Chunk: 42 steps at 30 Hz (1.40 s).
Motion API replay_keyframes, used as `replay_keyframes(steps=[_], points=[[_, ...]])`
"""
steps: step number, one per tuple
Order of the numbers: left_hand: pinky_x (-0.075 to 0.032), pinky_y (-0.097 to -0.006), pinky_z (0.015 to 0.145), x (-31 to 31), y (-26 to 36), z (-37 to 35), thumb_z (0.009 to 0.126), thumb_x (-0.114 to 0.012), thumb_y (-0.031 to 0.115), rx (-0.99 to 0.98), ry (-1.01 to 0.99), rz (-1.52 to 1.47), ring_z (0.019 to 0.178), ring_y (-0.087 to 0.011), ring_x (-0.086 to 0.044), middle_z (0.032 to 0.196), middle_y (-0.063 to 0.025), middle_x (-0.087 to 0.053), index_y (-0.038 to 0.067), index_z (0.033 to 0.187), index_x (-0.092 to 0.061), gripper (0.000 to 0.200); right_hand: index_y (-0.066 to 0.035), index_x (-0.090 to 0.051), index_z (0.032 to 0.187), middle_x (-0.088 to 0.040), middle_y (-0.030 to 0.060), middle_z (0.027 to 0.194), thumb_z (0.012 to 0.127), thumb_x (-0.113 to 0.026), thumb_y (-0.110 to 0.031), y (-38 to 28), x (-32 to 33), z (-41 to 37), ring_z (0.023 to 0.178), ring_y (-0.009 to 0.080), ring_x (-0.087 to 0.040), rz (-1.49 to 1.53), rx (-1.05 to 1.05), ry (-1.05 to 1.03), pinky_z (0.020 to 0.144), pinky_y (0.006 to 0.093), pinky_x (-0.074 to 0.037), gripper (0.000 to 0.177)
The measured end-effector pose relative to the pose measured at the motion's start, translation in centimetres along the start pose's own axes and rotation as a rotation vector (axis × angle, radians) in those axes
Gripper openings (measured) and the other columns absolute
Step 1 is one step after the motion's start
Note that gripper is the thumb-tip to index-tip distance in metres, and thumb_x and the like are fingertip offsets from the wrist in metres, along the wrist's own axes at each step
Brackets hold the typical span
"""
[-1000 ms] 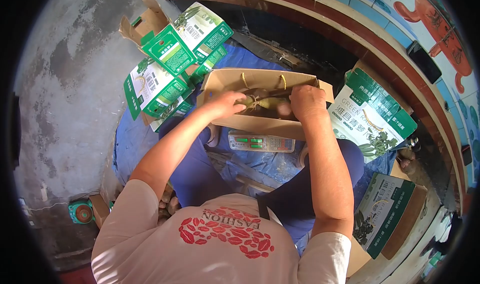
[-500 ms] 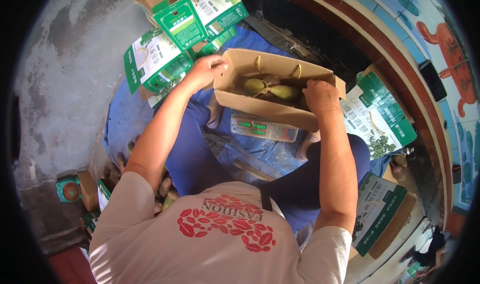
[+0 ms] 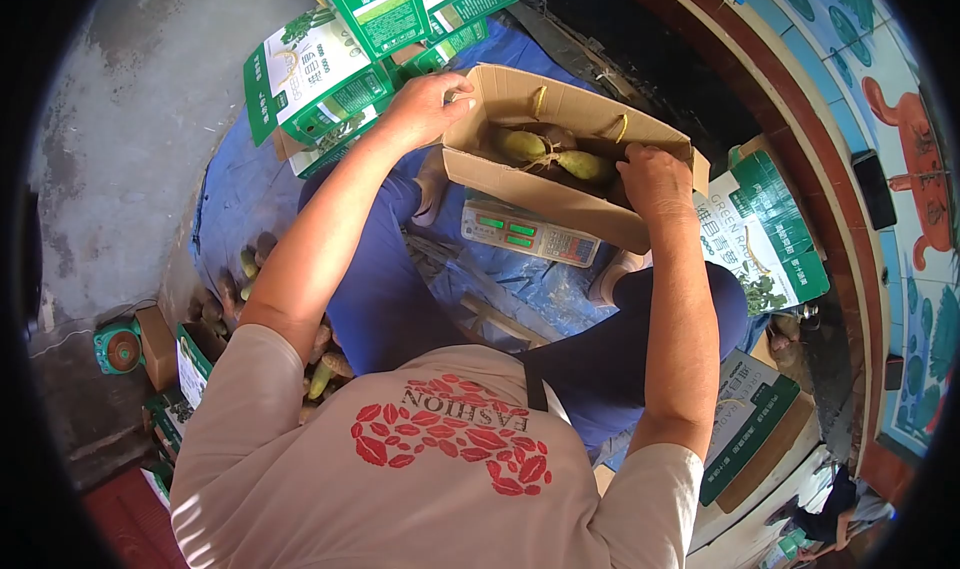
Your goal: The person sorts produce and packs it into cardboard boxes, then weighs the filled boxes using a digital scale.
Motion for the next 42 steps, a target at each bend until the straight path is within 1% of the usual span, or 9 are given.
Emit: replay_keyframes(steps=[10, 13, 14, 18, 25, 29, 31, 33, 42], points=[[-0.049, -0.0361, 0.082, 0.4, 0.3, -0.2, 0.084, -0.064, 0.024, -0.043, 0.122, 0.043, 0.093, -0.0284, -0.064, 0.103, -0.0162, -0.066, 0.004, 0.106, -0.064, 0.03, -0.009, -0.065, 0.098, -0.067, 0.016, 0.091, 0.087, -0.056, -0.029, -1.0, -0.5, 0.5, 0.09, 0.0329, -0.064, 0.046, 0.044, 0.005, 0.08, 0.0426, -0.05, 0.025], [-0.049, -0.039, 0.08, 2.1, 1.2, -0.6, 0.081, -0.065, 0.024, -0.005, 0.191, -0.133, 0.088, -0.0315, -0.064, 0.095, -0.017, -0.066, 0.004, 0.101, -0.064, 0.029, -0.009, -0.065, 0.098, -0.067, 0.0165, 0.089, 0.086, -0.058, -0.028, -1.0, -0.8, 0.5, 0.088, 0.0344, -0.063, 0.089, 0.118, 0.044, 0.078, 0.0435, -0.05, 0.024], [-0.046, -0.0294, 0.078, 3.2, 1.5, -1.0, 0.084, -0.066, 0.023, 0.09, 0.164, -0.248, 0.086, -0.0165, -0.06, 0.099, -0.0079, -0.067, 0.008, 0.108, -0.066, 0.029, -0.009, -0.065, 0.097, -0.066, 0.0166, 0.088, 0.085, -0.059, -0.028, -0.8, -1.1, 0.7, 0.087, 0.0349, -0.063, 0.087, 0.117, 0.028, 0.077, 0.0438, -0.049, 0.023], [-0.047, -0.0296, 0.078, 9.6, 3.0, -4.7, 0.088, -0.063, 0.023, 0.08, 0.271, -0.332, 0.086, -0.0124, -0.059, 0.093, -0.0057, -0.066, 0.008, 0.11, -0.064, 0.027, -0.007, -0.066, 0.101, -0.067, 0.0168, 0.095, 0.084, -0.061, -0.026, -1.1, -1.1, 0.5, 0.091, 0.035, -0.063, 0.193, 0.183, 0.073, 0.08, 0.0435, -0.048, 0.026], [-0.047, -0.0321, 0.078, 10.4, -9.8, -17.1, 0.087, -0.062, 0.024, 0.194, 0.447, -0.027, 0.087, -0.0199, -0.062, 0.099, -0.0093, -0.067, 0.006, 0.105, -0.064, 0.026, -0.01, -0.062, 0.109, -0.065, 0.0143, 0.102, 0.086, -0.06, -0.028, -2.4, -1.6, -0.2, 0.098, 0.0331, -0.06, 0.187, 0.22, -0.097, 0.085, 0.0423, -0.047, 0.03], [-0.047, -0.0419, 0.083, 5.1, -17.4, -27.6, 0.083, -0.061, 0.029, 0.561, 0.315, 0.132, 0.096, -0.0347, -0.06, 0.096, -0.0179, -0.066, 0.007, 0.098, -0.064, 0.028, -0.01, -0.062, 0.111, -0.062, 0.0164, 0.101, 0.086, -0.06, -0.029, -3.5, -1.7, -0.6, 0.1, 0.0335, -0.059, 0.17, 0.222, -0.195, 0.086, 0.0431, -0.047, 0.032], [-0.047, -0.043, 0.084, 3.0, -18.3, -32.3, 0.083, -0.06, 0.031, 0.874, 0.009, 0.12, 0.098, -0.0339, -0.06, 0.097, -0.0184, -0.065, 0.008, 0.101, -0.064, 0.029, -0.009, -0.061, 0.112, -0.062, 0.0187, 0.1, 0.085, -0.06, -0.028, -3.8, -1.9, -0.8, 0.099, 0.0347, -0.059, 0.167, 0.248, -0.19, 0.085, 0.0436, -0.046, 0.033], [-0.047, -0.0435, 0.086, -1.6, -21.8, -37.6, 0.082, -0.06, 0.03, 1.011, -0.209, 0.174, 0.102, -0.0325, -0.06, 0.102, -0.0179, -0.064, 0.01, 0.104, -0.064, 0.03, -0.008, -0.061, 0.112, -0.062, 0.0193, 0.1, 0.085, -0.06, -0.027, -3.4, -2.8, -0.6, 0.099, 0.035, -0.059, 0.176, 0.289, -0.182, 0.085, 0.044, -0.046, 0.033], [-0.045, -0.0454, 0.095, -10.7, -20.2, -48.4, 0.082, -0.063, 0.029, 1.317, -0.276, 0.247, 0.122, -0.032, -0.047, 0.133, -0.0132, -0.048, 0.018, 0.132, -0.045, 0.054, -0.005, -0.061, 0.113, -0.063, 0.0202, 0.108, 0.087, -0.057, -0.025, -4.6, -3.0, -0.7, 0.105, 0.0349, -0.058, 0.159, 0.274, -0.256, 0.091, 0.0423, -0.044, 0.034]])
Point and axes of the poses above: each hand's wrist, its own z-axis towards the middle knuckle, its own x-axis out of the back of the hand, y = z × x, the point moved 2 cm from there along z, towards the middle knuckle
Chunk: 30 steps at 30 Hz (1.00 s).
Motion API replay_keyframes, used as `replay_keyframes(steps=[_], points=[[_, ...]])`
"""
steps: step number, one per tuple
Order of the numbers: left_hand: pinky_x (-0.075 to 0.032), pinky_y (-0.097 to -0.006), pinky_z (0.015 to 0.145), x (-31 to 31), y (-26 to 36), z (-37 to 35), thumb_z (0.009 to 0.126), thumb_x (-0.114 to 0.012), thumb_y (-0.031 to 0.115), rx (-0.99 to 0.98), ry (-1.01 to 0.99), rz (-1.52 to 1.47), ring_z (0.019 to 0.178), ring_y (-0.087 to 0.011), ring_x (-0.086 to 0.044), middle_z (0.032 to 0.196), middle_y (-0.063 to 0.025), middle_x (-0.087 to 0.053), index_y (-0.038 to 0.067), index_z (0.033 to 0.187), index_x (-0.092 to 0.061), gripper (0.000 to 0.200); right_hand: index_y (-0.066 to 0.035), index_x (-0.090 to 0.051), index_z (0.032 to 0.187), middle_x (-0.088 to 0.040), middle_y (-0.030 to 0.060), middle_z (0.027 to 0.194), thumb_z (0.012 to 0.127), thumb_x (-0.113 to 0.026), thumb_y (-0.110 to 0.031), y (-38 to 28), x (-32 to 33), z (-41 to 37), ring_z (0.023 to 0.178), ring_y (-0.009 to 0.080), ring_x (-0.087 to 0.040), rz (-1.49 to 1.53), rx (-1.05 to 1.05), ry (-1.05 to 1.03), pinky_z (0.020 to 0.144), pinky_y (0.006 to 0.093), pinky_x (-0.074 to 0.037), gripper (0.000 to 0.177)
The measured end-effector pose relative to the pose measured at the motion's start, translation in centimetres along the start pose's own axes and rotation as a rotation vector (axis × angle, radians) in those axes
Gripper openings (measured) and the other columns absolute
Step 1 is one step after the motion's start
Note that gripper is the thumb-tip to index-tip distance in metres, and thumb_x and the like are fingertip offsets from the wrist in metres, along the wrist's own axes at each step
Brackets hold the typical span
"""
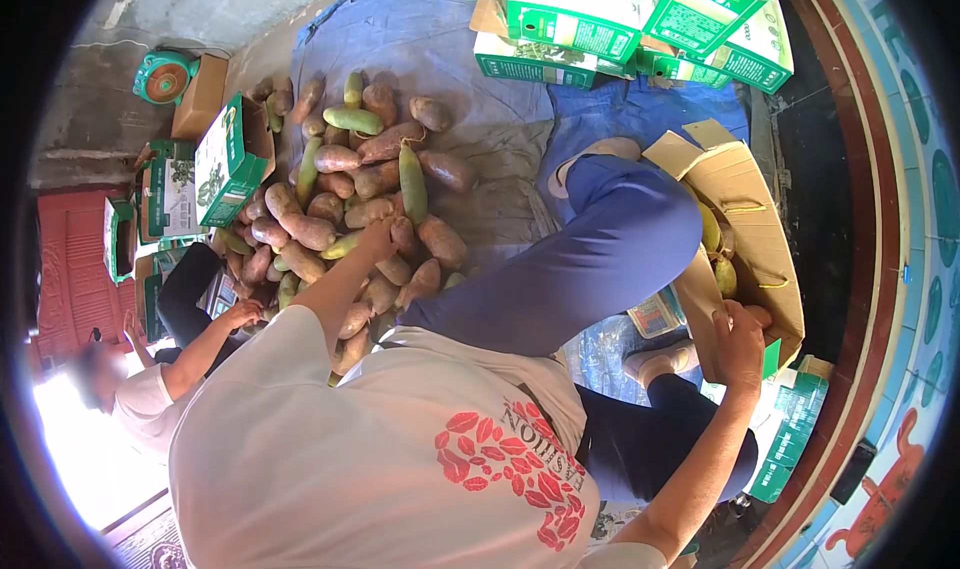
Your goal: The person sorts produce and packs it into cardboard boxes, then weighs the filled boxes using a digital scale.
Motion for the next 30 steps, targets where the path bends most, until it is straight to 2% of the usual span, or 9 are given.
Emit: replay_keyframes(steps=[5, 11, 12, 15, 20, 23, 25, 26, 30], points=[[-0.045, -0.0434, 0.095, -3.4, -2.0, 1.8, 0.079, -0.069, 0.024, 0.123, -0.139, 0.238, 0.131, -0.0267, -0.04, 0.137, -0.0094, -0.043, 0.019, 0.131, -0.048, 0.056, -0.006, -0.06, 0.117, -0.062, 0.0195, 0.111, 0.087, -0.056, -0.025, 0.6, -0.8, 0.4, 0.107, 0.0356, -0.056, -0.029, -0.029, -0.048, 0.093, 0.0426, -0.043, 0.035], [-0.047, -0.0369, 0.095, -1.9, -3.0, 0.5, 0.078, -0.069, 0.024, 0.024, -0.402, 0.457, 0.127, -0.0258, -0.045, 0.138, -0.0077, -0.042, 0.018, 0.128, -0.055, 0.052, -0.007, -0.059, 0.118, -0.061, 0.0196, 0.112, 0.088, -0.056, -0.024, -0.3, -0.6, 0.3, 0.11, 0.0353, -0.054, -0.047, -0.084, -0.084, 0.095, 0.0425, -0.041, 0.035], [-0.047, -0.0354, 0.095, -1.6, -2.9, 0.3, 0.076, -0.072, 0.027, 0.028, -0.383, 0.466, 0.123, -0.0252, -0.05, 0.135, -0.0081, -0.048, 0.017, 0.127, -0.057, 0.054, -0.007, -0.059, 0.118, -0.061, 0.0197, 0.113, 0.088, -0.057, -0.024, -0.5, -0.4, 0.4, 0.111, 0.0352, -0.054, -0.043, -0.091, -0.1, 0.095, 0.0425, -0.041, 0.035], [-0.048, -0.0354, 0.093, -0.1, -1.6, -0.6, 0.071, -0.078, 0.031, -0.047, -0.588, 0.572, 0.118, -0.0226, -0.055, 0.13, -0.0075, -0.056, 0.015, 0.122, -0.061, 0.056, -0.008, -0.061, 0.112, -0.062, 0.0196, 0.103, 0.086, -0.058, -0.023, -0.2, -0.7, 0.4, 0.104, 0.0377, -0.055, -0.033, -0.014, 0.001, 0.089, 0.0442, -0.043, 0.03], [-0.05, -0.0352, 0.085, -2.3, -0.6, 0.8, 0.063, -0.082, 0.04, -0.117, -0.605, 0.572, 0.101, -0.0217, -0.063, 0.11, -0.007, -0.066, 0.01, 0.109, -0.067, 0.057, -0.007, -0.061, 0.114, -0.062, 0.0179, 0.113, 0.087, -0.057, -0.025, -0.4, -0.2, 0.4, 0.106, 0.0358, -0.057, -0.023, -0.049, -0.024, 0.092, 0.043, -0.044, 0.033], [-0.053, -0.0345, 0.079, 0.6, 0.7, 0.5, 0.06, -0.083, 0.04, -0.115, -0.475, 0.567, 0.088, -0.0214, -0.067, 0.099, -0.0066, -0.069, 0.007, 0.103, -0.069, 0.056, -0.007, -0.062, 0.113, -0.063, 0.017, 0.111, 0.086, -0.057, -0.027, -1.2, 1.0, -0.3, 0.105, 0.0347, -0.057, 0.003, -0.062, 0.018, 0.091, 0.0433, -0.044, 0.034], [-0.054, -0.034, 0.074, 4.7, 1.9, 0.3, 0.058, -0.084, 0.041, -0.13, -0.539, 0.496, 0.08, -0.0212, -0.069, 0.092, -0.0064, -0.071, 0.006, 0.098, -0.071, 0.054, -0.007, -0.062, 0.112, -0.063, 0.0165, 0.109, 0.086, -0.058, -0.028, -0.8, 1.5, -0.6, 0.105, 0.034, -0.058, 0.02, -0.069, 0.052, 0.091, 0.0432, -0.044, 0.034], [-0.05, -0.0355, 0.085, 7.4, 2.7, -0.1, 0.065, -0.078, 0.048, -0.114, -0.659, 0.401, 0.1, -0.0268, -0.065, 0.105, -0.0122, -0.068, 0.006, 0.111, -0.066, 0.064, -0.007, -0.062, 0.112, -0.063, 0.0162, 0.108, 0.086, -0.058, -0.028, -0.3, 1.3, -0.7, 0.104, 0.0338, -0.058, 0.017, -0.067, 0.072, 0.091, 0.0431, -0.044, 0.034], [-0.049, -0.0412, 0.08, 18.5, 7.6, -2.1, 0.066, -0.076, 0.046, -0.316, -0.11, 0.095, 0.092, -0.0349, -0.064, 0.099, -0.021, -0.066, 0.003, 0.108, -0.064, 0.061, -0.007, -0.063, 0.109, -0.064, 0.0158, 0.105, 0.086, -0.059, -0.027, 0.0, 1.8, -1.2, 0.103, 0.033, -0.058, 0.009, -0.078, 0.077, 0.092, 0.0423, -0.044, 0.031]])
Point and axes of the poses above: each hand's wrist, its own z-axis towards the middle knuckle, its own x-axis out of the back of the hand, y = z × x, the point moved 2 cm from there along z, towards the middle knuckle
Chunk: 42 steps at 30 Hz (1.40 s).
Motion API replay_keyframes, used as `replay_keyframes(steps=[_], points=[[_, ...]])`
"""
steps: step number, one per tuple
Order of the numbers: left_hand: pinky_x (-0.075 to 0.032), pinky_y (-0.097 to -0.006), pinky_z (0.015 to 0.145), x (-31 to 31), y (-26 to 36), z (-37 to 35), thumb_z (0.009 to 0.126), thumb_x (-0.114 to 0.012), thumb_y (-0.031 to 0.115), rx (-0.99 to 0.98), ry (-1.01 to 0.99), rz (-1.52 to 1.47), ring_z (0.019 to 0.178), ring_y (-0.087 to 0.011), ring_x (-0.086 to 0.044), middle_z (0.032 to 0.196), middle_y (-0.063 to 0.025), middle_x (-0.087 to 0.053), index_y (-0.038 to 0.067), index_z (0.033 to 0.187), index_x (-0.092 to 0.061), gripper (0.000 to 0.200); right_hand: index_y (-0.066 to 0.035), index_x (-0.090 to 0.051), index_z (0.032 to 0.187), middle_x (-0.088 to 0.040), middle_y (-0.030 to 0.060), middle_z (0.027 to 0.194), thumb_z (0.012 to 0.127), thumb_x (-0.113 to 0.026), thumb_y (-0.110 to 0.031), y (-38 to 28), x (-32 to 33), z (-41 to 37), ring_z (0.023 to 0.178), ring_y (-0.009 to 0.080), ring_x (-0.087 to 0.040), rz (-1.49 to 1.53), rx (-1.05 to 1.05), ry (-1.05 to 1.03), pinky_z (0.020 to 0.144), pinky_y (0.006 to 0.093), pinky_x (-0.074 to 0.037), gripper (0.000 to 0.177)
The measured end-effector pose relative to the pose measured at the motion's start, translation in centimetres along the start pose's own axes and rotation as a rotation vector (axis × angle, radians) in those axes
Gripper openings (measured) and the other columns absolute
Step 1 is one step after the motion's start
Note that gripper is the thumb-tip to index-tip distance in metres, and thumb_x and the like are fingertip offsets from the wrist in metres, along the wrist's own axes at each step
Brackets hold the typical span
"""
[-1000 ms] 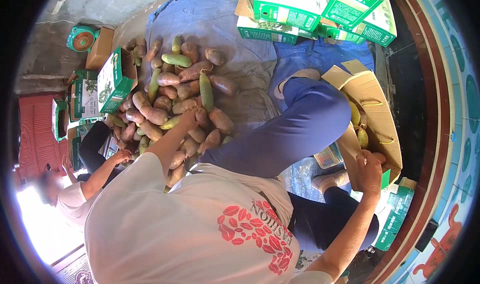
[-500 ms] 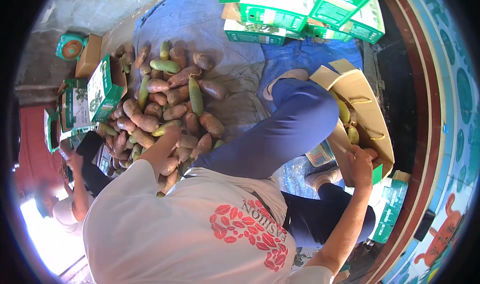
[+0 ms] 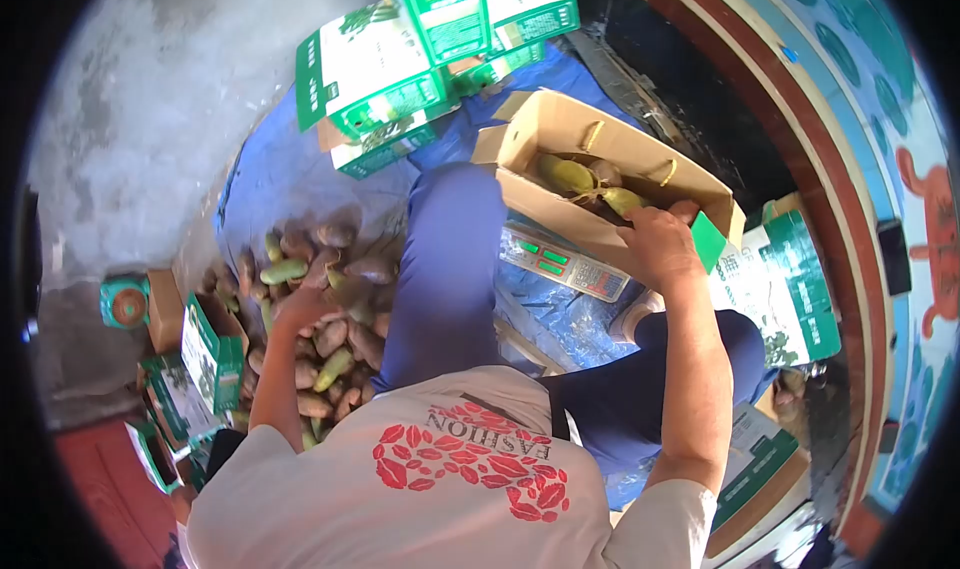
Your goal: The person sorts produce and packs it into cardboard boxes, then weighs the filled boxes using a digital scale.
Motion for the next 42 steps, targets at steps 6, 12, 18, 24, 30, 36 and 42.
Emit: replay_keyframes(steps=[6, 12, 18, 24, 30, 36, 42], points=[[-0.047, -0.044, 0.074, 13.5, 13.3, -3.6, 0.069, -0.074, 0.043, -0.357, 0.602, -0.073, 0.088, -0.0383, -0.06, 0.088, -0.0191, -0.063, 0.003, 0.099, -0.061, 0.052, -0.006, -0.063, 0.103, -0.065, 0.0154, 0.101, 0.087, -0.058, -0.026, 0.4, 1.0, -0.8, 0.101, 0.0319, -0.06, -0.004, 0.024, 0.077, 0.091, 0.0418, -0.044, 0.026], [-0.049, -0.0426, 0.073, 17.1, 28.4, -5.8, 0.066, -0.076, 0.037, -0.835, 0.8, 0.146, 0.086, -0.0341, -0.061, 0.094, -0.0157, -0.062, 0.003, 0.095, -0.061, 0.046, -0.006, -0.063, 0.099, -0.066, 0.0148, 0.096, 0.086, -0.058, -0.027, 1.3, 1.8, -1.3, 0.096, 0.0311, -0.062, 0.031, -0.021, 0.156, 0.084, 0.0413, -0.048, 0.025], [-0.052, -0.0401, 0.075, 14.1, 39.5, -3.0, 0.067, -0.073, 0.021, -0.916, 0.718, 0.689, 0.091, -0.0282, -0.064, 0.1, -0.0113, -0.064, 0.007, 0.098, -0.064, 0.035, -0.006, -0.063, 0.097, -0.067, 0.0148, 0.093, 0.084, -0.06, -0.025, 2.7, 2.0, -1.9, 0.091, 0.0304, -0.064, 0.006, -0.01, 0.249, 0.08, 0.0409, -0.05, 0.024], [-0.053, -0.0407, 0.076, 9.4, 43.8, 0.2, 0.073, -0.067, 0.014, -0.794, 0.506, 0.862, 0.093, -0.0276, -0.065, 0.102, -0.0106, -0.066, 0.009, 0.101, -0.064, 0.029, -0.006, -0.063, 0.095, -0.067, 0.0143, 0.09, 0.083, -0.061, -0.025, 3.1, 2.7, -2.5, 0.09, 0.0303, -0.064, 0.012, -0.025, 0.276, 0.079, 0.0411, -0.05, 0.023], [-0.052, -0.0406, 0.075, 10.7, 41.2, -1.5, 0.08, -0.067, 0.028, -0.964, 0.611, 0.439, 0.089, -0.0292, -0.065, 0.095, -0.0106, -0.067, 0.011, 0.111, -0.062, 0.036, -0.006, -0.063, 0.093, -0.067, 0.0136, 0.088, 0.083, -0.062, -0.026, 3.1, 3.1, -2.8, 0.088, 0.0312, -0.064, 0.001, -0.03, 0.29, 0.078, 0.0404, -0.05, 0.022], [-0.05, -0.0432, 0.078, 10.9, 38.9, -1.2, 0.08, -0.066, 0.033, -0.857, 0.552, 0.356, 0.09, -0.0312, -0.064, 0.096, -0.0122, -0.067, 0.009, 0.107, -0.062, 0.036, -0.006, -0.063, 0.093, -0.067, 0.0133, 0.089, 0.083, -0.062, -0.026, 2.3, 2.8, -2.3, 0.088, 0.0302, -0.065, -0.029, -0.026, 0.25, 0.079, 0.0401, -0.05, 0.022], [-0.05, -0.0425, 0.081, 9.5, 41.4, 0.2, 0.081, -0.064, 0.037, -0.823, 0.348, 0.544, 0.096, -0.0296, -0.064, 0.1, -0.0129, -0.067, 0.008, 0.103, -0.064, 0.037, -0.01, -0.063, 0.11, -0.066, 0.0146, 0.099, 0.086, -0.059, -0.029, 1.5, 3.1, -1.6, 0.098, 0.0313, -0.061, -0.021, -0.078, 0.123, 0.085, 0.0414, -0.048, 0.031]])
Point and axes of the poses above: each hand's wrist, its own z-axis towards the middle knuckle, its own x-axis out of the back of the hand, y = z × x, the point moved 2 cm from there along z, towards the middle knuckle
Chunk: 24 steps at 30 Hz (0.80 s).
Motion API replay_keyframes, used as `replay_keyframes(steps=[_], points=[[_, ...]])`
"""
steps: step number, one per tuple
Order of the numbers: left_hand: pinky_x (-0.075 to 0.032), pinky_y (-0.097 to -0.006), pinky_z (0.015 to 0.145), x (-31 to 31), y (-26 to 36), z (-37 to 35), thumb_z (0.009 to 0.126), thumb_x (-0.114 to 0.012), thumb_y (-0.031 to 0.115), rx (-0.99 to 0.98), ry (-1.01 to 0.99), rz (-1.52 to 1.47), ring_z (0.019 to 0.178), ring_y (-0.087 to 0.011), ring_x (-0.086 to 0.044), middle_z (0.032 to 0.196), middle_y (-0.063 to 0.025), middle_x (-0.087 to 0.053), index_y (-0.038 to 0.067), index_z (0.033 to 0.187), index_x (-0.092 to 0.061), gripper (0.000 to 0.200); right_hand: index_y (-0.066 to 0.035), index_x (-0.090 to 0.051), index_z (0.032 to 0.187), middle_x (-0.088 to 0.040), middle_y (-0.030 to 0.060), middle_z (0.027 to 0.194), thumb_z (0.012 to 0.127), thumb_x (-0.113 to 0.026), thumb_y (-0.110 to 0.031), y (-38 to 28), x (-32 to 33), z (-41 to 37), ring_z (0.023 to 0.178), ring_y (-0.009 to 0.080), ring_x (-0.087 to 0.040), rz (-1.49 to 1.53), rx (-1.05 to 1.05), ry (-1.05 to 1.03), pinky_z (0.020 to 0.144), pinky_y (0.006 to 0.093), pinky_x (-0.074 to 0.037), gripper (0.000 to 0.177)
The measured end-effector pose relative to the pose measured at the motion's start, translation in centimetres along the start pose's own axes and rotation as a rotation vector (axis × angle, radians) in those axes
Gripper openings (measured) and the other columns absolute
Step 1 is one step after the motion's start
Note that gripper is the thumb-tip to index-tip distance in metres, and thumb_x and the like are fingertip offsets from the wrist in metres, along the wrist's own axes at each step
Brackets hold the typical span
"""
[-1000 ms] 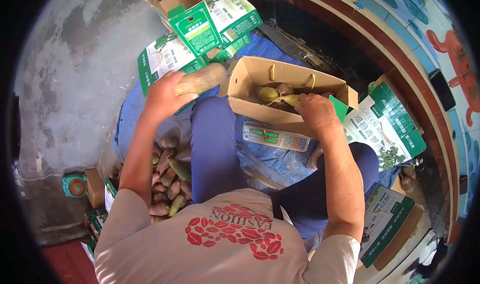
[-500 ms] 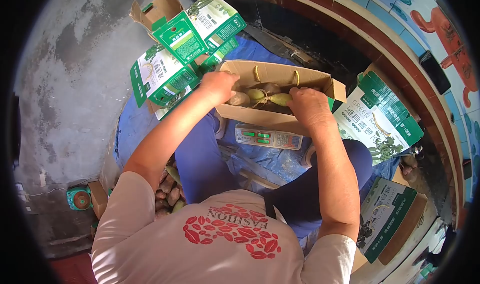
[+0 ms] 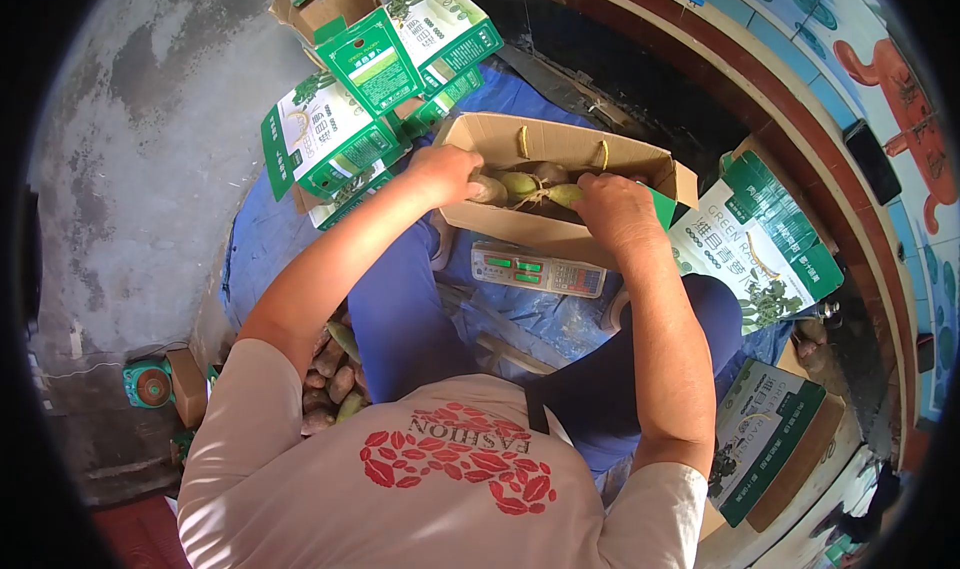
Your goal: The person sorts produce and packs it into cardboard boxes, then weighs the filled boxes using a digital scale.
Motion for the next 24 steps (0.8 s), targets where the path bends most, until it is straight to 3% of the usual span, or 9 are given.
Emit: replay_keyframes(steps=[4, 7, 10, 16, 19, 24], points=[[-0.048, -0.0424, 0.087, -1.5, 1.0, 3.1, 0.083, -0.06, 0.044, 0.11, -0.236, 0.073, 0.103, -0.0295, -0.061, 0.108, -0.0124, -0.065, 0.006, 0.117, -0.059, 0.051, -0.01, -0.064, 0.111, -0.066, 0.0148, 0.099, 0.086, -0.059, -0.029, -0.1, 0.5, 0.2, 0.099, 0.0311, -0.061, 0.021, -0.008, -0.002, 0.086, 0.0412, -0.048, 0.032], [-0.047, -0.041, 0.09, -3.5, 0.9, 4.1, 0.082, -0.062, 0.045, 0.135, -0.266, 0.089, 0.105, -0.0297, -0.061, 0.111, -0.0123, -0.065, 0.007, 0.116, -0.06, 0.051, -0.01, -0.064, 0.112, -0.066, 0.015, 0.1, 0.086, -0.06, -0.029, 0.1, 0.6, 0.2, 0.1, 0.0308, -0.061, 0.025, -0.018, -0.006, 0.086, 0.0408, -0.048, 0.032], [-0.045, -0.0396, 0.094, -5.0, 0.3, 4.1, 0.08, -0.064, 0.04, 0.164, -0.236, 0.002, 0.106, -0.0298, -0.061, 0.112, -0.0128, -0.065, 0.007, 0.114, -0.061, 0.047, -0.01, -0.064, 0.112, -0.066, 0.015, 0.101, 0.085, -0.06, -0.029, 0.4, 0.7, 0.2, 0.099, 0.0308, -0.062, 0.018, -0.02, -0.011, 0.086, 0.0406, -0.048, 0.032], [-0.043, -0.0376, 0.096, -3.3, 1.1, 4.1, 0.08, -0.06, 0.016, 0.212, -0.27, 0.057, 0.109, -0.0273, -0.059, 0.118, -0.0122, -0.062, 0.011, 0.113, -0.062, 0.033, -0.01, -0.064, 0.111, -0.066, 0.0146, 0.101, 0.085, -0.06, -0.029, 0.6, 1.0, -0.2, 0.098, 0.0307, -0.062, 0.019, -0.021, 0.005, 0.085, 0.0405, -0.049, 0.033], [-0.047, -0.0357, 0.091, -2.4, 3.4, 3.1, 0.083, -0.054, 0.008, 0.13, -0.077, 0.452, 0.111, -0.0219, -0.059, 0.121, -0.0118, -0.06, 0.011, 0.112, -0.066, 0.032, -0.01, -0.064, 0.111, -0.066, 0.0142, 0.101, 0.085, -0.06, -0.029, 0.7, 0.9, -0.3, 0.097, 0.0305, -0.062, 0.013, -0.026, 0.007, 0.084, 0.0405, -0.049, 0.032], [-0.046, -0.0367, 0.092, -3.3, 2.1, 3.6, 0.082, -0.056, 0.01, 0.028, 0.085, -0.02, 0.108, -0.0257, -0.059, 0.12, -0.0125, -0.058, 0.013, 0.12, -0.06, 0.038, -0.009, -0.064, 0.109, -0.066, 0.014, 0.099, 0.085, -0.061, -0.028, 0.7, 1.0, -0.2, 0.096, 0.0302, -0.062, 0.022, -0.015, 0.029, 0.083, 0.0399, -0.049, 0.03]])
Point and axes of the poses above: each hand's wrist, its own z-axis towards the middle knuckle, its own x-axis out of the back of the hand, y = z × x, the point moved 2 cm from there along z, towards the middle knuckle
